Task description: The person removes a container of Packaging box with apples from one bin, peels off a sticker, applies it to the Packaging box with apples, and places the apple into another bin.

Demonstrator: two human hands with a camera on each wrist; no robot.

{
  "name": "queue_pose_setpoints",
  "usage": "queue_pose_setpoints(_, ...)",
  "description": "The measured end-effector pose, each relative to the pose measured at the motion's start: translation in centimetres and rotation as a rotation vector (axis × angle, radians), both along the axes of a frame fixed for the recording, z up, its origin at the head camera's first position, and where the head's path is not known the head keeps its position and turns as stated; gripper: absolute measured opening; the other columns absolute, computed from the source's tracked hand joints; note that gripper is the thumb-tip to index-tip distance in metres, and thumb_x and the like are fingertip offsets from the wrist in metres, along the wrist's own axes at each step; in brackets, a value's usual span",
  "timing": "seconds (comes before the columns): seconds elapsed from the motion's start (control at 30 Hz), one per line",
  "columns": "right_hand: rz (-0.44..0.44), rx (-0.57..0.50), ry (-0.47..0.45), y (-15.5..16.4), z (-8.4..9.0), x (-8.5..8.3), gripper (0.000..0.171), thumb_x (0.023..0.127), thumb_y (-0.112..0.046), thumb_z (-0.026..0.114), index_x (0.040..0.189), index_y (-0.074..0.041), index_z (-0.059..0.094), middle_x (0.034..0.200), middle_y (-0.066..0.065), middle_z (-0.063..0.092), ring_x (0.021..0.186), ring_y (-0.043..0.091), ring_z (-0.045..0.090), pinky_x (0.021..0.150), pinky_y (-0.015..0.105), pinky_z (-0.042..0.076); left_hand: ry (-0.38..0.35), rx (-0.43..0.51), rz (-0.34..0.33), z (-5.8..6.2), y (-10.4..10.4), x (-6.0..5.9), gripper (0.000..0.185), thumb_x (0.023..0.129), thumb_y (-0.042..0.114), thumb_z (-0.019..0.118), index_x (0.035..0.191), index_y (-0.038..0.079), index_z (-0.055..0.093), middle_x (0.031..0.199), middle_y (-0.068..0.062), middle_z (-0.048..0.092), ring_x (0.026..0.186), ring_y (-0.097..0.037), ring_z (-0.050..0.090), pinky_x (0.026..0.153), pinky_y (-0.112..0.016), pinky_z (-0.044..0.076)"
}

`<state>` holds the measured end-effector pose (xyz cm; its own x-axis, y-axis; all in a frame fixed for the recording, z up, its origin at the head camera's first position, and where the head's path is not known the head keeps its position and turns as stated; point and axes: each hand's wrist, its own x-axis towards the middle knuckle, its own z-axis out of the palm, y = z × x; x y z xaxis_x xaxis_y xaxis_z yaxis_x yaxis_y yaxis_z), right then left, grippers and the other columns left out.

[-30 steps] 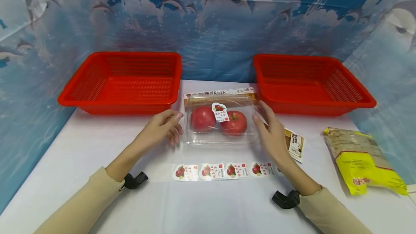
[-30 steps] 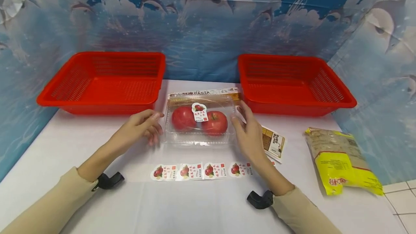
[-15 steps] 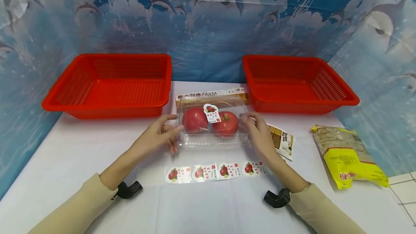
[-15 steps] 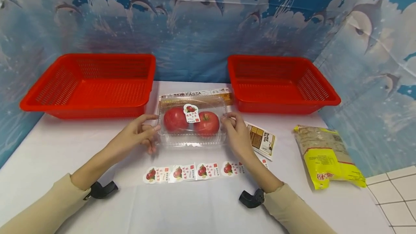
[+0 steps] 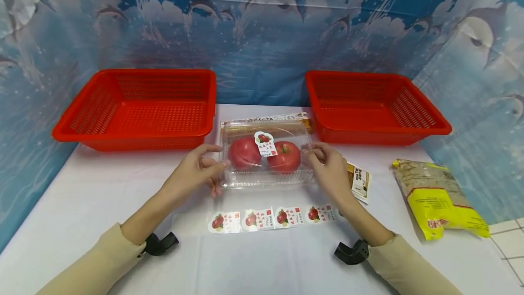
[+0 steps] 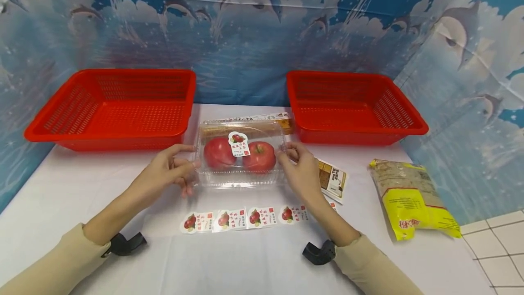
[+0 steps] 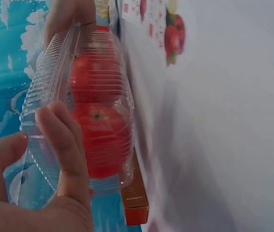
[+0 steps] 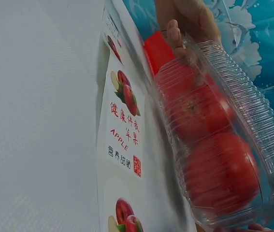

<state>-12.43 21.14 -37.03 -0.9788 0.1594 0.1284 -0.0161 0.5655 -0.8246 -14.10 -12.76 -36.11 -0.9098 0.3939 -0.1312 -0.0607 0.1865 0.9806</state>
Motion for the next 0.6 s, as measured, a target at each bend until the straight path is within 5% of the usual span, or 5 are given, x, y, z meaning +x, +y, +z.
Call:
queue_pose_setpoints(0.17, 0.008, 0.05, 0.046, -0.1, 0.9, 0.4, 0.047, 0.104, -0.042, 0.063, 0.132, -0.005, 0.068, 0.12, 0.013, 0.078, 0.118, 0.031, 0.073, 0.104, 0.052, 0.054, 0.015, -0.011, 0.026, 1.3, -0.1, 0.4, 0.065, 0.101, 0.029, 0.073, 0.151, 0.001, 0.042, 0.077, -0.016, 0.069, 0.057, -0.032, 0.071, 0.074, -0.039, 0.065)
queue_pose_setpoints(0.4, 0.029, 0.01, 0.115, -0.1, 2.7, 0.9, 0.042, 0.106, -0.034, 0.062, 0.133, -0.002, 0.067, 0.118, 0.013, 0.079, 0.105, 0.029, 0.078, 0.088, 0.015, 0.056, 0.03, 0.035, 0.03, 2.9, 0.0, 1.0, 0.064, 0.102, 0.025, 0.072, 0.153, 0.001, 0.04, 0.077, -0.018, 0.069, 0.057, -0.032, 0.071, 0.072, -0.039, 0.065)
queue_pose_setpoints(0.6, 0.058, 0.058, 0.128, 0.5, 4.7, 1.4, 0.05, 0.107, -0.04, 0.057, 0.14, -0.003, 0.063, 0.125, 0.017, 0.076, 0.105, 0.034, 0.077, 0.099, 0.049, 0.059, 0.057, 0.044, 0.06, 4.4, 0.9, 1.7, 0.063, 0.104, 0.03, 0.069, 0.154, 0.003, 0.042, 0.08, -0.019, 0.07, 0.06, -0.035, 0.072, 0.072, -0.04, 0.065)
